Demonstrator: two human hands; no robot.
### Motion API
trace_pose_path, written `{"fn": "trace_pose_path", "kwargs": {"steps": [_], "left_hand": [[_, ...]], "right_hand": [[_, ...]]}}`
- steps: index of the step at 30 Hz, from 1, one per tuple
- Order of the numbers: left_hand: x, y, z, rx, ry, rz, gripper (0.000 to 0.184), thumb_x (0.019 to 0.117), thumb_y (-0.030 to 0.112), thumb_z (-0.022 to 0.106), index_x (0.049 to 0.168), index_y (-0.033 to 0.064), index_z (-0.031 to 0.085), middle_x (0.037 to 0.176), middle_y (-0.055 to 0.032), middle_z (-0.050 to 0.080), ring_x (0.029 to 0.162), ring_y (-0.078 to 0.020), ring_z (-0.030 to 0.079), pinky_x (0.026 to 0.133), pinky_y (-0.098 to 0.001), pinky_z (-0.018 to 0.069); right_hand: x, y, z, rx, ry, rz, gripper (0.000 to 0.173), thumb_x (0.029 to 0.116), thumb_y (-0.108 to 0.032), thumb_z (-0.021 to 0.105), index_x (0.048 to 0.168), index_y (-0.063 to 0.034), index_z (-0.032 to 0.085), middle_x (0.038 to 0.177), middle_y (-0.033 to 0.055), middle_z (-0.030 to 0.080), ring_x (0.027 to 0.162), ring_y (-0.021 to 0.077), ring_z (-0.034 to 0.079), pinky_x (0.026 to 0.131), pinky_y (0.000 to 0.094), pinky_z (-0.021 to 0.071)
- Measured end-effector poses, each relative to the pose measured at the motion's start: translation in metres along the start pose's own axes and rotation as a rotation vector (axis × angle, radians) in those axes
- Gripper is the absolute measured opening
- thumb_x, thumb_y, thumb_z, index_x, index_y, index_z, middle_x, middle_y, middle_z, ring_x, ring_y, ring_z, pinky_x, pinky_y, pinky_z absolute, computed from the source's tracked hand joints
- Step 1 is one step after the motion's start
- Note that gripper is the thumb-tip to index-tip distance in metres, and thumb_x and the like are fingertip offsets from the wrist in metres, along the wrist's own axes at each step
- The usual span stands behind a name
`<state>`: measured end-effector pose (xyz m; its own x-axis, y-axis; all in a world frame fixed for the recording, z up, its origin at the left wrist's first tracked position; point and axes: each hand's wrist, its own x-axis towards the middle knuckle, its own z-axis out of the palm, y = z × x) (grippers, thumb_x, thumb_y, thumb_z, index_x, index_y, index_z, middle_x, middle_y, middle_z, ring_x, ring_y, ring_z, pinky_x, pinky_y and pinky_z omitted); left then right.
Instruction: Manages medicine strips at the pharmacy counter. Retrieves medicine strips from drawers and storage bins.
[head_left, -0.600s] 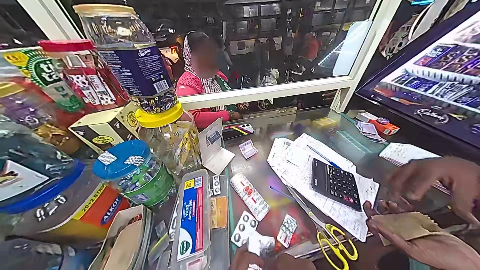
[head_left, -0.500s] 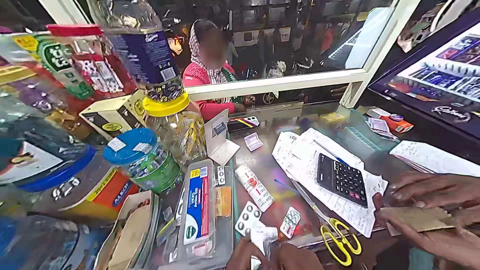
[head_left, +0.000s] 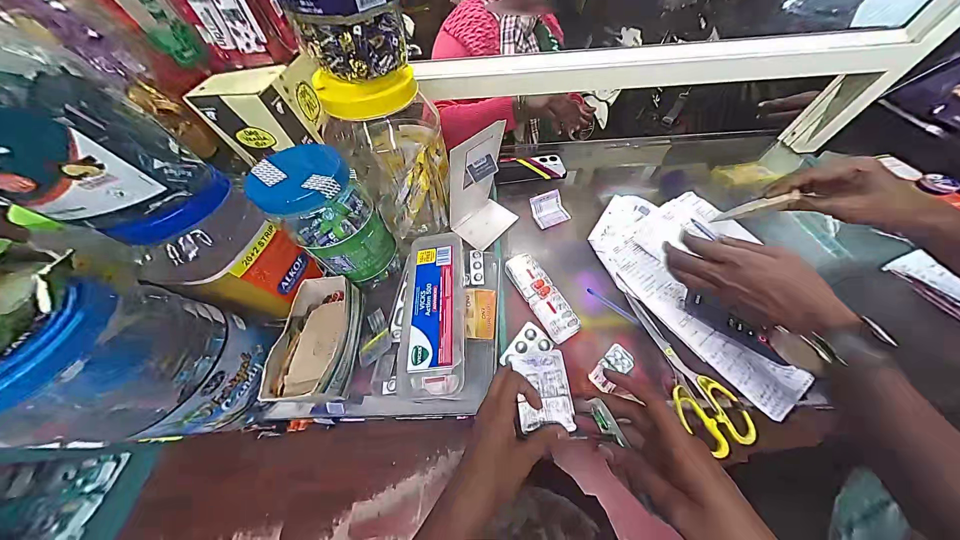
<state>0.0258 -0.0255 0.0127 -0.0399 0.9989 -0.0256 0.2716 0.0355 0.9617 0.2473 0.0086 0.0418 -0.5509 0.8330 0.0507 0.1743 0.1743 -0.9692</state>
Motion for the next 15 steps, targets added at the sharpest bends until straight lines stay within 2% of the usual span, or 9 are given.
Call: {"fn": "trace_pose_path", "kwargs": {"steps": [2,4,5,6,8,10,11,13,15], "left_hand": [[0.0,0.001,0.0,-0.036,0.003,-0.009,0.038,0.083,0.02,0.083,0.104,-0.001,0.06,0.123,-0.0191,0.056,0.088,-0.0112,0.065,0.072,-0.0238,0.0565],[0.0,-0.001,0.003,-0.054,0.012,0.011,0.038,0.0839,0.02,0.082,0.105,-0.0008,0.059,0.126,-0.0199,0.054,0.09,-0.0105,0.065,0.072,-0.0231,0.0572],[0.0,-0.001,0.005,-0.058,0.013,0.023,0.037,0.0847,0.02,0.082,0.105,-0.0012,0.058,0.127,-0.0214,0.054,0.088,-0.0103,0.065,0.07,-0.023,0.0569],[0.0,-0.001,0.006,-0.059,0.005,0.027,0.037,0.0856,0.02,0.081,0.105,-0.0015,0.058,0.13,-0.0228,0.052,0.09,-0.0111,0.066,0.071,-0.0236,0.0571],[0.001,-0.002,0.01,-0.067,0.001,0.031,0.037,0.086,0.02,0.08,0.106,-0.0023,0.058,0.134,-0.0258,0.051,0.099,-0.0151,0.066,0.076,-0.0261,0.0575],[0.003,-0.004,0.012,-0.077,0.024,0.045,0.04,0.0852,0.023,0.081,0.105,-0.0024,0.058,0.131,-0.0254,0.052,0.1,-0.015,0.066,0.077,-0.0255,0.0575],[0.003,-0.006,0.012,-0.083,0.036,0.054,0.04,0.0841,0.023,0.082,0.104,-0.0026,0.058,0.129,-0.0248,0.052,0.097,-0.0132,0.065,0.075,-0.0237,0.0567],[0.004,-0.008,0.01,-0.097,0.038,0.067,0.04,0.0828,0.021,0.083,0.103,-0.0021,0.058,0.128,-0.0236,0.052,0.096,-0.0107,0.064,0.074,-0.0218,0.056],[0.004,-0.008,0.01,-0.106,0.033,0.072,0.04,0.0826,0.022,0.083,0.103,-0.001,0.058,0.128,-0.0223,0.053,0.095,-0.0092,0.065,0.073,-0.0208,0.0562]], "right_hand": [[-0.002,-0.008,0.009,-0.051,0.128,0.014,0.057,0.0892,0.0,0.073,0.137,0.0025,0.041,0.129,0.0095,0.071,0.1,0.0162,0.076,0.08,0.0326,0.0647],[-0.001,-0.009,0.014,-0.101,0.203,0.018,0.042,0.0872,-0.008,0.078,0.12,0.0003,0.054,0.112,0.0075,0.075,0.078,0.0112,0.074,0.065,0.0287,0.063],[0.001,-0.006,0.017,-0.09,0.229,-0.01,0.031,0.0861,-0.009,0.08,0.11,0.0007,0.063,0.102,0.0079,0.075,0.07,0.0104,0.073,0.06,0.028,0.0638],[0.004,-0.002,0.019,-0.085,0.226,-0.043,0.022,0.0868,-0.011,0.08,0.103,-0.0001,0.068,0.099,0.008,0.071,0.07,0.0084,0.071,0.061,0.0254,0.0637],[0.006,-0.004,0.021,-0.081,0.17,-0.061,0.025,0.0898,-0.009,0.076,0.113,0.0008,0.073,0.112,0.0119,0.067,0.084,0.0069,0.07,0.07,0.0215,0.0626],[0.005,-0.009,0.017,-0.099,0.061,-0.071,0.035,0.0947,-0.004,0.068,0.129,0.0036,0.067,0.132,0.0181,0.062,0.112,0.0115,0.067,0.092,0.0233,0.0581],[0.003,-0.01,0.016,-0.144,0.041,-0.085,0.035,0.0979,-0.005,0.064,0.131,0.0042,0.065,0.135,0.0194,0.063,0.118,0.0136,0.065,0.098,0.0247,0.055],[0.0,-0.014,0.018,-0.236,0.07,-0.09,0.035,0.101,-0.007,0.06,0.134,0.0049,0.064,0.127,0.0174,0.07,0.112,0.0152,0.07,0.098,0.0282,0.0556],[-0.003,-0.015,0.024,-0.287,0.165,-0.087,0.031,0.101,-0.008,0.061,0.128,0.0062,0.066,0.11,0.0146,0.076,0.093,0.0142,0.075,0.086,0.0292,0.0617]]}}
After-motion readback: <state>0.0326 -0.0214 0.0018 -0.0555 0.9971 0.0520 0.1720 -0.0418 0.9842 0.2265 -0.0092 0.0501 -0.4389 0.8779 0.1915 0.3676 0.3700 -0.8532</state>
